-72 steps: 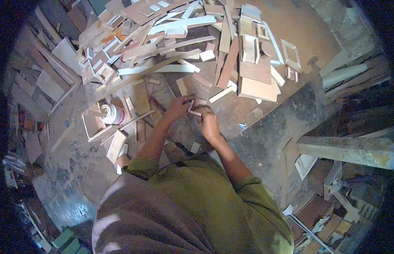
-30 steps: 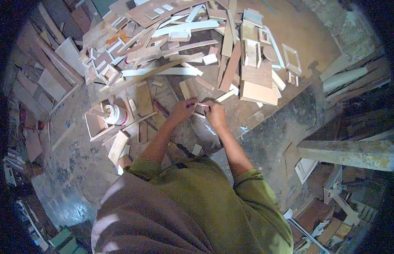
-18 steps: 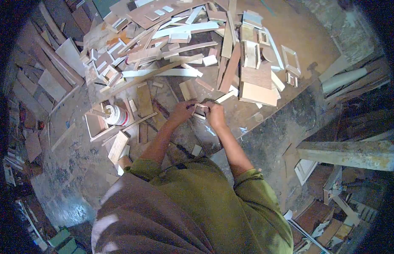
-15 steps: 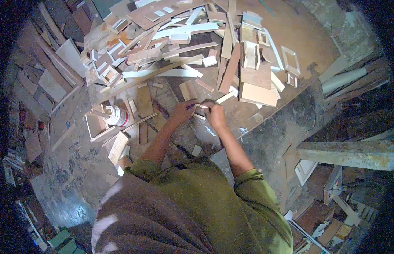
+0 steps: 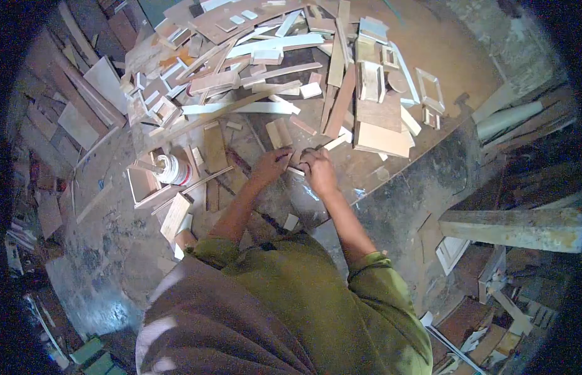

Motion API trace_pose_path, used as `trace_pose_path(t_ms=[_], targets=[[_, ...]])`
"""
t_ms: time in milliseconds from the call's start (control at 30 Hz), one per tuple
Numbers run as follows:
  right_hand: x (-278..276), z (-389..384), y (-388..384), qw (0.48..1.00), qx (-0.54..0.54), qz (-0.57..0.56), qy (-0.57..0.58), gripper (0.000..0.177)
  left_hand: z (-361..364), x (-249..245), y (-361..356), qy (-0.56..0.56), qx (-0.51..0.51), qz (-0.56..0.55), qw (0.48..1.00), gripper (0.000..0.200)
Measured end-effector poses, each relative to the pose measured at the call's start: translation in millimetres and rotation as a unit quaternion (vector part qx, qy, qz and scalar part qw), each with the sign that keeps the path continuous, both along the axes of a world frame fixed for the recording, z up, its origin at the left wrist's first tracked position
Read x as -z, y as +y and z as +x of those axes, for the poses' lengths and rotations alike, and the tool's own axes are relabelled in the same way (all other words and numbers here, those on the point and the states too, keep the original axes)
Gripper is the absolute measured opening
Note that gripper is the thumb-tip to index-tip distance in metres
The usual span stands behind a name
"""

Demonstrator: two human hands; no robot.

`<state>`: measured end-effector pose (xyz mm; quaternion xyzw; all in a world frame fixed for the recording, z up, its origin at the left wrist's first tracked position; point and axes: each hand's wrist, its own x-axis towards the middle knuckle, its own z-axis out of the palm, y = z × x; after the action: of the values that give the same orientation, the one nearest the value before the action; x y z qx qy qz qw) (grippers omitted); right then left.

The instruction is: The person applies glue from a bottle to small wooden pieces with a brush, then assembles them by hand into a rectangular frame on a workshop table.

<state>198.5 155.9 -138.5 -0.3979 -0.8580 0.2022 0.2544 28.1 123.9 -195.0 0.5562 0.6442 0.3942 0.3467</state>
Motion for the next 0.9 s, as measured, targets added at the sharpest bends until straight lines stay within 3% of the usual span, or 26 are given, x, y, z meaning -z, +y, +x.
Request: trace_pose_path(t_ms=[100, 233, 500, 633, 833, 900], targets=[[-3, -6, 1, 0.991, 0.079, -0.088, -0.057, 0.018, 2, 2, 1, 0.013, -0.006, 0.037, 0.999, 0.031], [-11, -12, 5, 0.997, 0.059, -0.051, -0.008, 0.023, 3, -19, -2, 0.028, -0.011, -0.013, 0.999, 0.029], [5, -12, 6, 0.999, 0.029, -0.013, 0.022, 0.020, 2, -12, -2, 0.024, -0.002, 0.004, 1.000, 0.028], [6, -13, 9, 0.999, 0.025, -0.036, 0.012, 0.022, 2, -19, -1, 0.001, 0.008, -0.017, 1.000, 0.026], [5, -14, 5, 0.998, 0.024, -0.052, 0.012, 0.025, 1, -4, 2, 0.047, 0.013, 0.038, 0.998, 0.025], [4, -15, 4, 0.999, 0.018, -0.038, 0.017, 0.025, 0, -6, 3, 0.021, 0.015, 0.004, 1.000, 0.025]])
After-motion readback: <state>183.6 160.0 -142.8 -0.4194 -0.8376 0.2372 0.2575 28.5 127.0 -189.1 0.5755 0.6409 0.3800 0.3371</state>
